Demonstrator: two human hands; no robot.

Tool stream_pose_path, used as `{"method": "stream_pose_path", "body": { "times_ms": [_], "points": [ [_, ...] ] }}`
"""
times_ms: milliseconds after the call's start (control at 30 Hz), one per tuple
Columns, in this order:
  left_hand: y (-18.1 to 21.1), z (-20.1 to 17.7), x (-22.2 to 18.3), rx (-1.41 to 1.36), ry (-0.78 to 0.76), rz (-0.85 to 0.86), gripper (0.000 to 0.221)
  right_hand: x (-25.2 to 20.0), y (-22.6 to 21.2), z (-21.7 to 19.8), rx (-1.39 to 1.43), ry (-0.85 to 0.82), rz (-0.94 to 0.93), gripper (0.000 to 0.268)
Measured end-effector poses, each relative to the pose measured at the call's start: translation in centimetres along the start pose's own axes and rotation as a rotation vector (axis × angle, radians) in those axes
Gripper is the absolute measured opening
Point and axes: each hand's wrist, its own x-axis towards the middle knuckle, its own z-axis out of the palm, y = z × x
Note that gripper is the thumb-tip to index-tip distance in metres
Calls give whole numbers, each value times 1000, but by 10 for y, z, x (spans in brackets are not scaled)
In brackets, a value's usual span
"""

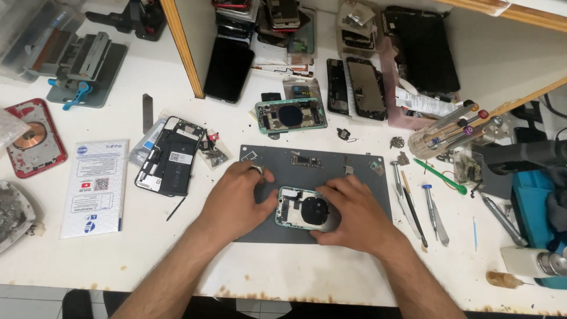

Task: The person is performing a repair on a smartphone, involving the removal and re-installation of the motherboard and other internal components using tweezers and manual manipulation.

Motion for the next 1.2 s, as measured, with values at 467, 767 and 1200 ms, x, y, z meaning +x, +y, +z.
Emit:
{"method": "stream_pose_path", "body": {
  "times_ms": [467, 767, 1200],
  "points": [
    [3, 8, -10, -210, 21, 349, 71, -11, 43, -5, 285, 390, -136, 60],
    [5, 3, -2, -27, -253, 201, 97, 0, 51, 17, 330, 524, -135, 27],
    [-12, 32, -3, -283, -145, 238, 104, -2, 3, 8, 211, 258, -200, 81]
  ]
}}
